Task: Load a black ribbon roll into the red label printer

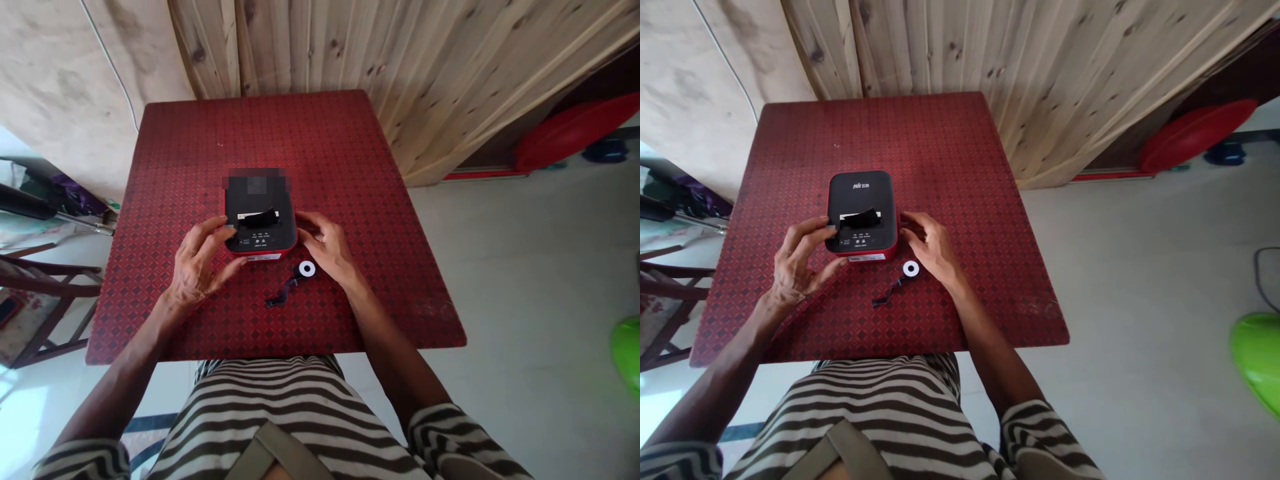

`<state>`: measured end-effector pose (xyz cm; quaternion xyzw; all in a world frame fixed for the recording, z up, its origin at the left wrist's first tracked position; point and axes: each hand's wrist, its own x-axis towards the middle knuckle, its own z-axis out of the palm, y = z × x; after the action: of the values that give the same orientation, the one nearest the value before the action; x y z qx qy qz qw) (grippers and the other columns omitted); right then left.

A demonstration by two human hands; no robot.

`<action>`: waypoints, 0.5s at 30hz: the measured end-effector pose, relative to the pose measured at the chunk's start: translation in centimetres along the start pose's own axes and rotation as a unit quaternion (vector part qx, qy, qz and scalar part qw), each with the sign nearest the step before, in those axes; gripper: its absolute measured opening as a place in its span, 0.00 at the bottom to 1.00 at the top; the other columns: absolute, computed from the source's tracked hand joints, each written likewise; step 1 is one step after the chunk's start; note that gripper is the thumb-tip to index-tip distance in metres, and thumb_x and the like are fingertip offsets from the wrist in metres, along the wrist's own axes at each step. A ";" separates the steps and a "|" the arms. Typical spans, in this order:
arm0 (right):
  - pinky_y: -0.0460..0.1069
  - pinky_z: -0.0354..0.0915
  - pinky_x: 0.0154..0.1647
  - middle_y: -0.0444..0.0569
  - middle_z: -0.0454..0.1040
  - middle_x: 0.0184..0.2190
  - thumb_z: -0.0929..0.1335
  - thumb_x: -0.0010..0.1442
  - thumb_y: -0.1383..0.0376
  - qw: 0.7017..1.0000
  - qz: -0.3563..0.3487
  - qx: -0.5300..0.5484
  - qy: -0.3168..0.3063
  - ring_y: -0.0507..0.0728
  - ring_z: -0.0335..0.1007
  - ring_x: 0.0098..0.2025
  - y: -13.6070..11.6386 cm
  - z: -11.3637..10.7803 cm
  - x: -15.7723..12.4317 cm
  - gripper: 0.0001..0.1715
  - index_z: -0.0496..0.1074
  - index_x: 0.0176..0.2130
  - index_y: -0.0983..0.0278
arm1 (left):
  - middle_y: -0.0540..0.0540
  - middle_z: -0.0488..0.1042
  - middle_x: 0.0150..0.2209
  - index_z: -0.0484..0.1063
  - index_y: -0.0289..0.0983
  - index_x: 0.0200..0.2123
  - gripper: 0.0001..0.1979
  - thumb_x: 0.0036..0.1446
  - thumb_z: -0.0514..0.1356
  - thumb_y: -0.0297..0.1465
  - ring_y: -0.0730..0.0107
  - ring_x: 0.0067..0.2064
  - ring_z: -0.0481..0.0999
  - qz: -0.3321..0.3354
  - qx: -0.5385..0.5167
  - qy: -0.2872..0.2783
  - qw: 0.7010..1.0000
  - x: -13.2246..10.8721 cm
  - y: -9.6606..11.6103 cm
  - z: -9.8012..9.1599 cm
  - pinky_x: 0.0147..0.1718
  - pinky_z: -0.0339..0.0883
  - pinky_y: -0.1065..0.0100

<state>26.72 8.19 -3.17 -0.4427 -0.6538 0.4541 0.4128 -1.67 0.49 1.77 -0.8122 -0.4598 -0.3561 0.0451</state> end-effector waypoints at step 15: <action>0.61 0.74 0.61 0.49 0.84 0.54 0.69 0.69 0.63 0.999 -0.011 -0.037 -0.018 0.62 0.81 0.57 0.5 0.3 -0.2 0.14 0.81 0.51 0.55 | 0.37 0.75 0.64 0.67 0.40 0.67 0.35 0.60 0.74 0.34 0.56 0.64 0.78 -0.007 0.008 0.023 1.000 -1.1 -0.1 0.9 0.64 0.76 0.59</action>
<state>26.58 8.04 -3.73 -0.4425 -0.6824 0.4327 0.3889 -1.61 0.08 0.43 -0.7998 -0.4675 -0.3716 0.0599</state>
